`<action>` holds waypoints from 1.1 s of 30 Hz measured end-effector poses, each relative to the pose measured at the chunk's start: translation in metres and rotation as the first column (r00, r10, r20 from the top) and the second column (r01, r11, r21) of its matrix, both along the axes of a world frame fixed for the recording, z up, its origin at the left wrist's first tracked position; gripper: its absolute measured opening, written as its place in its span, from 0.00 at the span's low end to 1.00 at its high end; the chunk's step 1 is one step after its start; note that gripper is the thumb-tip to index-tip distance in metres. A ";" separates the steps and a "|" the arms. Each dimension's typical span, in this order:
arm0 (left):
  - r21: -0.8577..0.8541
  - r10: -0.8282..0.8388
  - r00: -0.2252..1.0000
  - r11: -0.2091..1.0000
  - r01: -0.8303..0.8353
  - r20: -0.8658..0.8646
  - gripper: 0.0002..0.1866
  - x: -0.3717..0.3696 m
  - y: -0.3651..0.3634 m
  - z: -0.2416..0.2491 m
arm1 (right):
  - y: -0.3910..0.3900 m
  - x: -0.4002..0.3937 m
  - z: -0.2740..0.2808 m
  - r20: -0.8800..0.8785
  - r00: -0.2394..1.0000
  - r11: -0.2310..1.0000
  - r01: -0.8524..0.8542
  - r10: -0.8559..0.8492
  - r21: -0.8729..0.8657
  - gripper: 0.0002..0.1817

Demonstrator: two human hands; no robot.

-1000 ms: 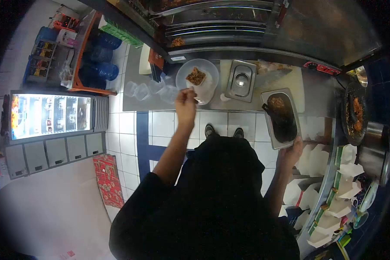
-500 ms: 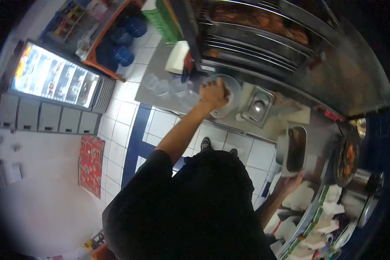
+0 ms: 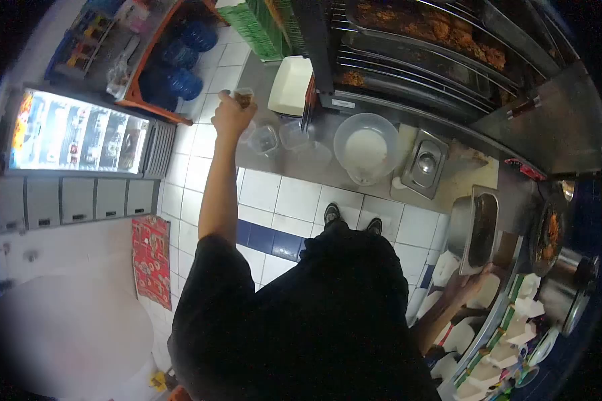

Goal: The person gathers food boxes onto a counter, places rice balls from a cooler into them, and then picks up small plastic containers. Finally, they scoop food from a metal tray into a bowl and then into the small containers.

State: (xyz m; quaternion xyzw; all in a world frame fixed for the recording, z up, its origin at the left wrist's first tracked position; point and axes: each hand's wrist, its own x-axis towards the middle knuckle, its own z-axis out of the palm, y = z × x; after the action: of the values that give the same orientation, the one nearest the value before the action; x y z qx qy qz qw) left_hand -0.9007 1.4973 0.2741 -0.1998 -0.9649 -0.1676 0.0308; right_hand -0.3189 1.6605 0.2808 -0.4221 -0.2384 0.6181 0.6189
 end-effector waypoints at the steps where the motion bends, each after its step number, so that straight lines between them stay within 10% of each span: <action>1: -0.074 0.041 0.998 0.996 -0.044 -0.043 0.42 -0.027 0.002 -0.027 | -0.006 0.010 -0.009 0.044 0.998 0.999 -0.041 0.039 0.034 0.19; 7: -0.107 -0.087 0.989 0.989 0.100 0.120 0.48 -0.109 0.022 -0.123 | -0.030 -0.022 0.021 0.029 0.998 0.997 0.056 -0.057 0.054 0.17; 11: -0.076 -0.095 0.978 0.991 0.110 0.185 0.50 -0.090 0.013 -0.090 | -0.036 0.001 0.015 -0.012 0.989 0.989 0.145 -0.146 -0.028 0.18; 13: 0.242 -0.148 0.989 0.959 0.147 -0.014 0.50 -0.110 -0.019 -0.107 | -0.042 0.015 0.005 0.129 0.991 0.997 0.017 -0.027 0.076 0.18; 17: 0.169 -0.465 0.847 0.885 0.435 0.258 0.51 -0.083 -0.080 -0.089 | -0.032 0.025 -0.011 0.025 0.991 0.974 -0.130 0.128 0.186 0.17; 19: 0.023 -0.516 0.712 0.817 0.576 0.476 0.61 -0.069 -0.091 -0.085 | -0.024 0.008 0.000 0.004 0.995 0.995 0.097 -0.097 0.032 0.16; 24: -0.165 -0.520 0.744 0.763 0.625 0.419 0.66 -0.053 -0.077 -0.075 | -0.014 -0.023 0.028 0.038 0.993 0.989 0.113 -0.110 -0.100 0.13; 29: -0.284 -0.604 0.683 0.626 0.726 0.411 0.59 -0.078 -0.070 -0.087 | -0.013 0.006 0.010 -0.110 0.981 0.981 -0.147 0.161 0.127 0.14; 33: -0.328 -0.513 0.826 0.758 0.564 0.234 0.51 -0.058 -0.078 -0.060 | -0.015 0.009 0.008 0.216 0.976 0.988 -0.070 0.040 0.135 0.14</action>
State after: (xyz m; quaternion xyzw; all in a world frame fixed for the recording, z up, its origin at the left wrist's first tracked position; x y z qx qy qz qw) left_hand -0.9591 1.4189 0.2142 -0.4598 -0.8797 0.0101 -0.1211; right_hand -0.3098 1.6453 0.2886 -0.4340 -0.3583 0.5676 0.6009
